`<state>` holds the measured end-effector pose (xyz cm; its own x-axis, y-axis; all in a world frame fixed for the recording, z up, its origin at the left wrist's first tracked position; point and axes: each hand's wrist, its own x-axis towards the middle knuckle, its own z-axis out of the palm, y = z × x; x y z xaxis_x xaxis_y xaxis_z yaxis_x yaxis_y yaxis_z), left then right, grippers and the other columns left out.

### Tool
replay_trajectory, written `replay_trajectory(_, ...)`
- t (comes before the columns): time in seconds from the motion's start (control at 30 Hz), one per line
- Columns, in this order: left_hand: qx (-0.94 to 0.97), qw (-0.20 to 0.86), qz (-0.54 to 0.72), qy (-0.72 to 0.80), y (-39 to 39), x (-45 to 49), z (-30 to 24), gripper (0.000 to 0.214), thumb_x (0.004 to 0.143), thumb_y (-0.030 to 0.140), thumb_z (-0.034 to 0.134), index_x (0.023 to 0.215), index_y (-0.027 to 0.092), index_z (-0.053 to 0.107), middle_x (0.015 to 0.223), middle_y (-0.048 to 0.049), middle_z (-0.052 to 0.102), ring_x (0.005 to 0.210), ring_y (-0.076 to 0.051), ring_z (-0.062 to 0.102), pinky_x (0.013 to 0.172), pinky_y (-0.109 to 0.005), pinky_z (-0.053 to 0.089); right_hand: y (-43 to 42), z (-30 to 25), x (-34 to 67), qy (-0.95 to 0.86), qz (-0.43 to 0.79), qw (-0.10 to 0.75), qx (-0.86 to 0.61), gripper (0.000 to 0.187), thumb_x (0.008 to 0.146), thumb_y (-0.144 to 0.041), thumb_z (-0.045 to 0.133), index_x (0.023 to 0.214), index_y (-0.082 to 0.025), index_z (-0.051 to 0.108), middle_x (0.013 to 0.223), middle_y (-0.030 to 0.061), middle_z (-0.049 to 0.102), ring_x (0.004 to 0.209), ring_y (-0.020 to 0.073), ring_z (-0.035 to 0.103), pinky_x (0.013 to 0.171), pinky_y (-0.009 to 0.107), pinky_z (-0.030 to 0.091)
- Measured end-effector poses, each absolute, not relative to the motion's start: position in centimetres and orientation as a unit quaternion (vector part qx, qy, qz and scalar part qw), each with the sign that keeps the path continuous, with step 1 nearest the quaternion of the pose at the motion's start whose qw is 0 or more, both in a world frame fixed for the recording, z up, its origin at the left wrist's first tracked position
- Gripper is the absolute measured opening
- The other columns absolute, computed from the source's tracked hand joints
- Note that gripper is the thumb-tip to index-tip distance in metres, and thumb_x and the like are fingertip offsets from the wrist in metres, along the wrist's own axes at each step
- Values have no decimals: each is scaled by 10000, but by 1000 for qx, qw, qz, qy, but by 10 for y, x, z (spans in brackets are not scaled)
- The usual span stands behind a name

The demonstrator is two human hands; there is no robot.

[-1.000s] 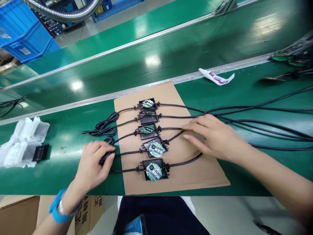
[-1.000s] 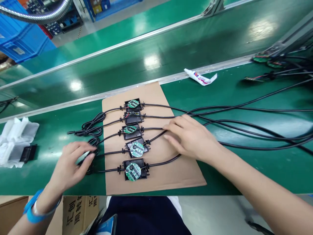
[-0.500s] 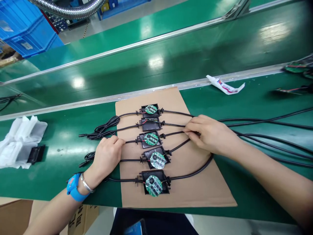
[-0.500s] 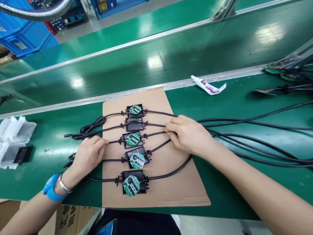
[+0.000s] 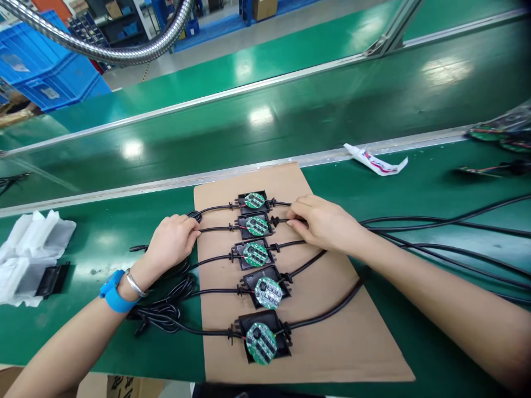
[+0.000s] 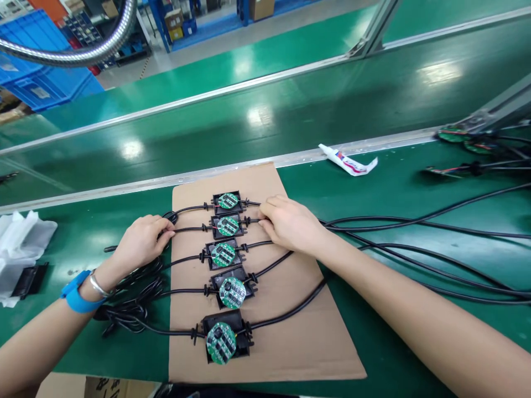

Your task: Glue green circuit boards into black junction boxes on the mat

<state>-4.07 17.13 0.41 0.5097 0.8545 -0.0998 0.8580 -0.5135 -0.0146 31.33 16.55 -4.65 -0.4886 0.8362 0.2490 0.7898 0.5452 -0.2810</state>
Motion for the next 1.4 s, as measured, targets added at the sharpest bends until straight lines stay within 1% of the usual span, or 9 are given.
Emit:
replay_trajectory(0.13, 861, -61, -36, 504, 170, -37, 0, 229, 962, 259, 458, 913, 170, 663, 854, -108, 658, 823, -273, 591, 736, -397, 443, 168, -47, 314, -832, 163, 175, -500, 90, 837, -218, 551, 792, -201, 627, 811, 44, 653, 809, 197, 611, 719, 302, 457)
replay_trajectory(0.43, 858, 66, 12, 509, 165, -46, 14, 225, 943, 358, 518, 994, 185, 652, 1014, -85, 663, 952, -263, 627, 844, -403, 500, 174, -24, 334, -796, 178, 208, -540, 144, 864, -284, 619, 899, -184, 716, 909, 66, 718, 862, 174, 639, 788, 280, 469)
replay_trajectory(0.6, 862, 105, 56, 494, 140, -33, 42, 248, 945, 404, 522, 976, 201, 661, 1043, -68, 679, 957, -233, 650, 848, -378, 521, 216, -24, 411, -667, 54, 236, -705, 326, 921, -300, 519, 935, -27, 695, 1070, 334, 647, 1023, 336, 588, 860, 500, 371)
replay_trajectory(0.67, 865, 118, 93, 479, 127, -23, 51, 232, 945, 399, 542, 992, 204, 659, 1061, -64, 675, 979, -221, 649, 861, -362, 526, 228, -32, 434, -629, 47, 226, -743, 356, 888, -357, 565, 856, -24, 686, 1012, 358, 638, 999, 361, 583, 795, 523, 351)
replay_trajectory(0.8, 868, 169, 158, 439, 100, -4, 60, 177, 951, 345, 559, 1018, 211, 652, 1066, -68, 667, 1009, -204, 639, 882, -342, 533, 234, -40, 446, -614, 99, 224, -750, 294, 756, -346, 696, 592, -126, 590, 622, 141, 615, 674, 199, 569, 672, 397, 360)
replay_trajectory(0.9, 854, 245, 174, 425, 86, 9, 61, 172, 950, 342, 572, 1052, 222, 642, 1101, -70, 657, 1048, -205, 623, 914, -353, 527, 222, -26, 426, -621, 163, 253, -723, 261, 724, -286, 717, 580, -160, 539, 491, 5, 518, 510, 103, 471, 586, 292, 364)
replay_trajectory(1.1, 752, 430, 227, 445, 87, 53, 45, 370, 973, 455, 507, 1242, 207, 556, 1124, -86, 661, 882, -167, 644, 743, -291, 545, 153, 19, 309, -646, 295, 369, -600, 254, 777, -344, 677, 903, -170, 542, 829, 37, 664, 712, 129, 615, 639, 247, 482)
replay_trajectory(1.3, 655, 489, 307, 487, 92, 66, 23, 441, 910, 602, 535, 878, 168, 609, 665, -7, 607, 566, -121, 561, 532, -227, 456, 98, 30, 233, -642, 374, 486, -460, 370, 788, -459, 714, 943, -218, 480, 781, -44, 547, 663, 104, 515, 605, 234, 415)
replay_trajectory(1.4, 593, 539, 333, 497, 87, 56, 15, 479, 838, 636, 609, 769, 162, 591, 560, 22, 536, 492, -93, 496, 485, -200, 404, 87, 25, 233, -660, 404, 452, -444, 312, 842, -474, 653, 846, -203, 498, 714, -41, 508, 633, 108, 459, 578, 237, 351)
